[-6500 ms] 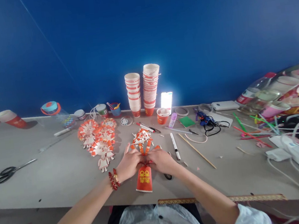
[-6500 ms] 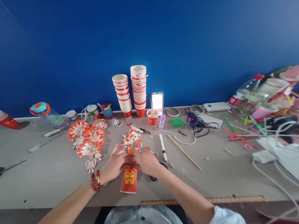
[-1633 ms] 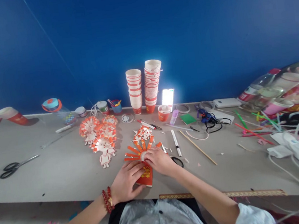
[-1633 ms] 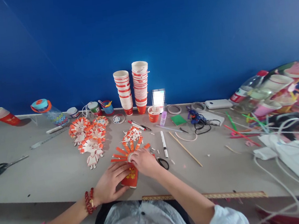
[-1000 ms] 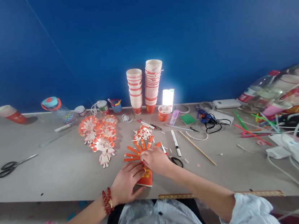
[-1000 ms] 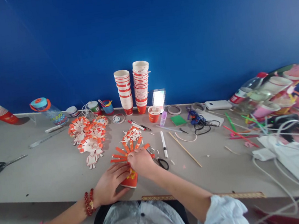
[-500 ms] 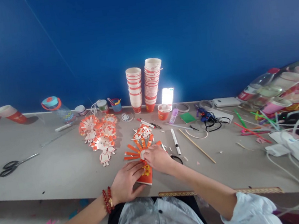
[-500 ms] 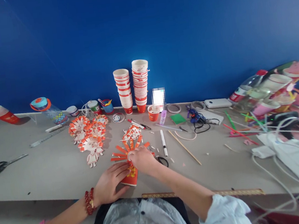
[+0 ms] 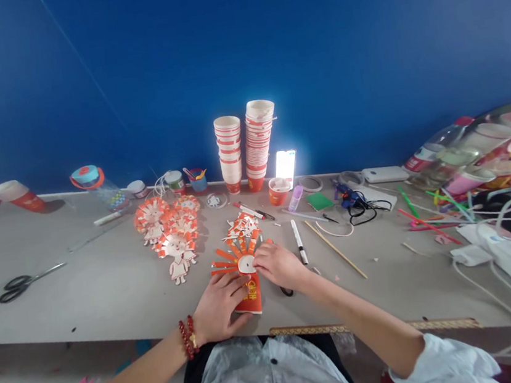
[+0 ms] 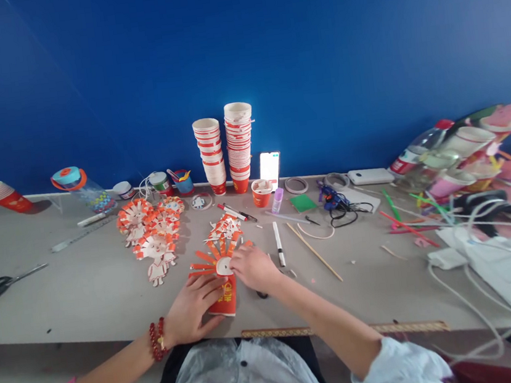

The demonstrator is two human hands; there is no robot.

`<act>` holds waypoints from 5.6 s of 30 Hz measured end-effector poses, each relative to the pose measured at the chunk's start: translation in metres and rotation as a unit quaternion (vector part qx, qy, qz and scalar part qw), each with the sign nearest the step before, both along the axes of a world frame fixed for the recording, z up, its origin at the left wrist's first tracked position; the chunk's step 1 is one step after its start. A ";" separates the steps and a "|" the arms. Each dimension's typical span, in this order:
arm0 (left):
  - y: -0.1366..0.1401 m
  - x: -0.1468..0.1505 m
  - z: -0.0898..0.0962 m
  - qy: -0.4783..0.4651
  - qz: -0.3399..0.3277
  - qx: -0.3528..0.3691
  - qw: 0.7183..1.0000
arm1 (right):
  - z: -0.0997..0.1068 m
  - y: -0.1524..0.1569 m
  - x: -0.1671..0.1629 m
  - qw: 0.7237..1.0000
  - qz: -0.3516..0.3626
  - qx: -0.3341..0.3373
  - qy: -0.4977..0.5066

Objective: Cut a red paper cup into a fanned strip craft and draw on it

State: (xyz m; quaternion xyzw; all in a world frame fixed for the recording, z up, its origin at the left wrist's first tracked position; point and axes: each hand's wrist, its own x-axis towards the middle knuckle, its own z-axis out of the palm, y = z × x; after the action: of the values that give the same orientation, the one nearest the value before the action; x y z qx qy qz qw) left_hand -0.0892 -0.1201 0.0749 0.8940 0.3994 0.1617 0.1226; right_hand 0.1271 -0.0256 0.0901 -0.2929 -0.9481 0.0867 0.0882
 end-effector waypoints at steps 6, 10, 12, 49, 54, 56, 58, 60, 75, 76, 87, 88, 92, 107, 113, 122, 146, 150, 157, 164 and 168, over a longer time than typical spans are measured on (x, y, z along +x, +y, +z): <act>0.004 0.005 -0.001 -0.056 0.015 -0.023 0.998 | -0.006 -0.007 -0.012 1.000 0.003 0.004 -0.030; 0.002 0.006 -0.006 -0.062 0.026 -0.022 0.997 | -0.005 -0.006 -0.018 0.999 0.006 0.011 -0.052; 0.000 0.006 -0.007 -0.058 0.026 -0.016 0.998 | -0.002 -0.005 -0.019 0.998 0.006 0.013 -0.061; -0.002 0.008 -0.011 -0.039 0.044 0.021 0.998 | 0.003 0.004 -0.019 0.996 0.024 -0.026 -0.087; 0.000 0.012 -0.007 -0.012 0.055 0.005 0.998 | 0.001 0.010 -0.004 0.996 0.037 -0.039 -0.068; 0.000 0.013 -0.007 -0.019 0.058 0.000 0.998 | -0.002 0.010 -0.004 0.996 0.043 -0.041 -0.067; 0.000 0.014 -0.007 -0.024 0.058 0.000 0.998 | -0.003 0.010 -0.005 0.996 0.047 -0.038 -0.068; -0.001 0.014 -0.007 -0.020 0.055 0.002 0.998 | -0.002 0.010 -0.007 0.996 0.050 -0.032 -0.070; 0.002 0.008 -0.007 -0.035 0.022 -0.015 0.999 | -0.012 0.020 0.001 0.989 0.143 0.015 -0.033; 0.001 0.008 -0.007 -0.034 0.023 -0.013 0.999 | -0.012 0.021 0.002 0.989 0.145 0.016 -0.030; 0.001 0.007 -0.008 -0.040 0.027 -0.013 0.999 | -0.015 0.020 0.004 0.988 0.152 0.021 -0.012; 0.001 0.006 -0.009 -0.040 0.027 -0.012 0.999 | -0.014 0.020 0.004 0.989 0.148 0.021 -0.013; -0.002 0.005 -0.012 -0.037 0.036 -0.002 0.999 | -0.011 0.017 0.000 0.993 0.111 0.026 -0.019; 0.004 0.000 -0.007 -0.067 0.050 -0.022 0.996 | -0.023 0.002 -0.013 0.996 0.070 0.054 0.018; 0.003 0.002 -0.007 -0.026 0.057 -0.003 0.998 | -0.030 0.002 -0.010 0.996 0.064 0.043 0.054; 0.008 -0.003 0.001 -0.043 0.056 -0.013 0.997 | -0.020 0.006 0.008 0.988 0.029 0.015 0.148; 0.050 0.024 -0.021 0.102 -0.027 0.057 0.993 | -0.019 -0.020 0.049 0.946 -0.180 0.024 0.267; 0.048 0.026 -0.021 0.105 -0.019 0.062 0.992 | -0.029 -0.049 0.062 0.971 -0.174 0.030 0.160; 0.050 0.026 -0.020 0.121 -0.028 0.070 0.990 | -0.055 -0.052 0.084 0.970 -0.222 0.090 0.049; 0.044 0.033 -0.026 0.131 0.008 0.070 0.989 | -0.064 -0.040 0.094 0.934 -0.333 0.121 0.048; 0.040 0.041 -0.019 0.127 0.041 0.082 0.988 | -0.063 -0.042 0.095 0.925 -0.353 0.131 0.042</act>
State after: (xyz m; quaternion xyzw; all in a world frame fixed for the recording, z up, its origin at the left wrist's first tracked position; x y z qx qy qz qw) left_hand -0.0482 -0.0798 0.0559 0.8970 0.4338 0.0841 -0.0096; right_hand 0.2223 -0.0671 0.0271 -0.5908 -0.7814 -0.0632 0.1909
